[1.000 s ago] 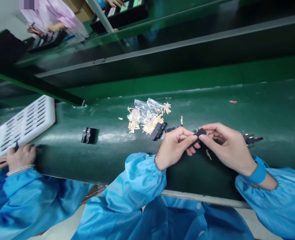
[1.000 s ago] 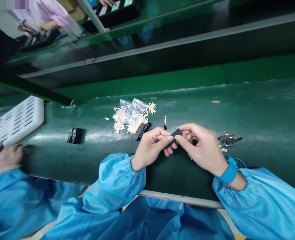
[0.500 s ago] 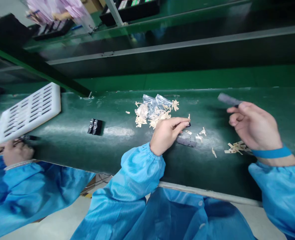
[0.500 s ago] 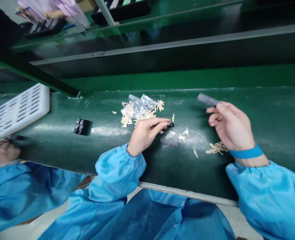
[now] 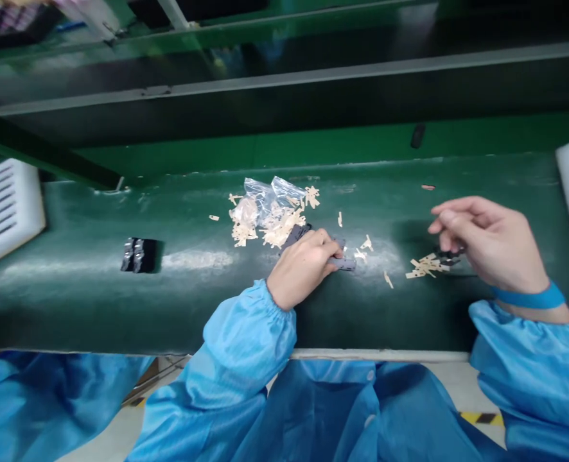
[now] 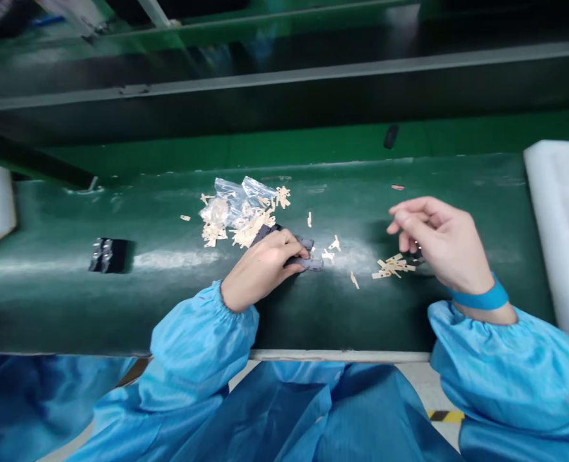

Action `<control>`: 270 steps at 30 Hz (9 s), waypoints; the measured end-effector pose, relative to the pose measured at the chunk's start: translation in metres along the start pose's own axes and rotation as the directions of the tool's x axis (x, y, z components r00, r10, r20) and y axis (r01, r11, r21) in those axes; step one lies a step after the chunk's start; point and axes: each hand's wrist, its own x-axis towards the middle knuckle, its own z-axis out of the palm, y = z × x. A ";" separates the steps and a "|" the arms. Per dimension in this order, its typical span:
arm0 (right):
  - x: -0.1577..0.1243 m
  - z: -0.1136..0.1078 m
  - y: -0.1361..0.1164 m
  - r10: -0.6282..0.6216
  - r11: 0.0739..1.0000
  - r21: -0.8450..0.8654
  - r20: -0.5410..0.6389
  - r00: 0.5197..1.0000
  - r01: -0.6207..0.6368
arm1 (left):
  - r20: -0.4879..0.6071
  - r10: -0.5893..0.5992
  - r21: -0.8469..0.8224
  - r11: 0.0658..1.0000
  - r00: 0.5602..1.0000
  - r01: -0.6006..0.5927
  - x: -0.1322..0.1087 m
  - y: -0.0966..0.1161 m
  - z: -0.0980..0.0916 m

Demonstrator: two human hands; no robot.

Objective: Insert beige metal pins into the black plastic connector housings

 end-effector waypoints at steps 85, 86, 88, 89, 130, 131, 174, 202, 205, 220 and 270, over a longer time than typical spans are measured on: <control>-0.016 0.079 0.006 0.042 0.994 0.094 0.191 0.981 -0.061 | -0.386 -0.250 -0.475 0.879 0.888 0.041 0.019 0.024 0.038; -0.014 0.078 0.004 0.052 0.993 0.096 0.153 0.987 -0.068 | -0.385 -0.290 -0.471 0.878 0.876 0.084 0.020 0.024 0.036; -0.011 0.076 0.002 0.062 0.993 0.092 0.074 0.995 -0.069 | -0.384 -0.341 -0.438 0.886 0.858 0.156 0.021 0.023 0.033; -0.009 0.076 0.001 0.063 0.994 0.084 0.053 0.997 -0.067 | -0.379 -0.338 -0.411 0.896 0.861 0.171 0.022 0.023 0.032; -0.013 0.075 0.011 -0.466 0.797 -0.399 0.073 0.882 0.454 | -0.312 -0.258 -0.571 0.820 0.914 0.037 0.018 0.024 0.032; -0.010 0.073 0.012 -0.451 0.810 -0.419 0.001 0.893 0.409 | -0.329 -0.294 -0.586 0.808 0.897 0.050 0.018 0.023 0.030; -0.015 0.084 0.012 -0.141 0.986 -0.077 0.056 0.988 0.145 | 0.131 -0.169 -0.980 0.128 0.977 0.153 0.025 0.022 0.044; -0.015 0.078 0.005 -0.071 0.997 0.012 0.122 0.990 0.070 | 0.192 -0.138 -0.978 0.059 0.972 0.202 0.022 0.026 0.031; -0.015 0.078 0.006 -0.083 0.996 -0.011 0.115 0.990 0.084 | 0.193 -0.139 -0.977 0.066 0.971 0.204 0.022 0.026 0.031; -0.015 0.078 0.004 -0.096 0.991 -0.082 0.098 0.991 0.104 | 0.182 -0.158 -0.976 0.088 0.971 0.197 0.022 0.027 0.030; -0.017 0.081 0.013 -0.233 0.954 -0.176 0.084 0.969 0.244 | 0.175 -0.136 -0.982 0.048 0.975 0.183 0.022 0.028 0.033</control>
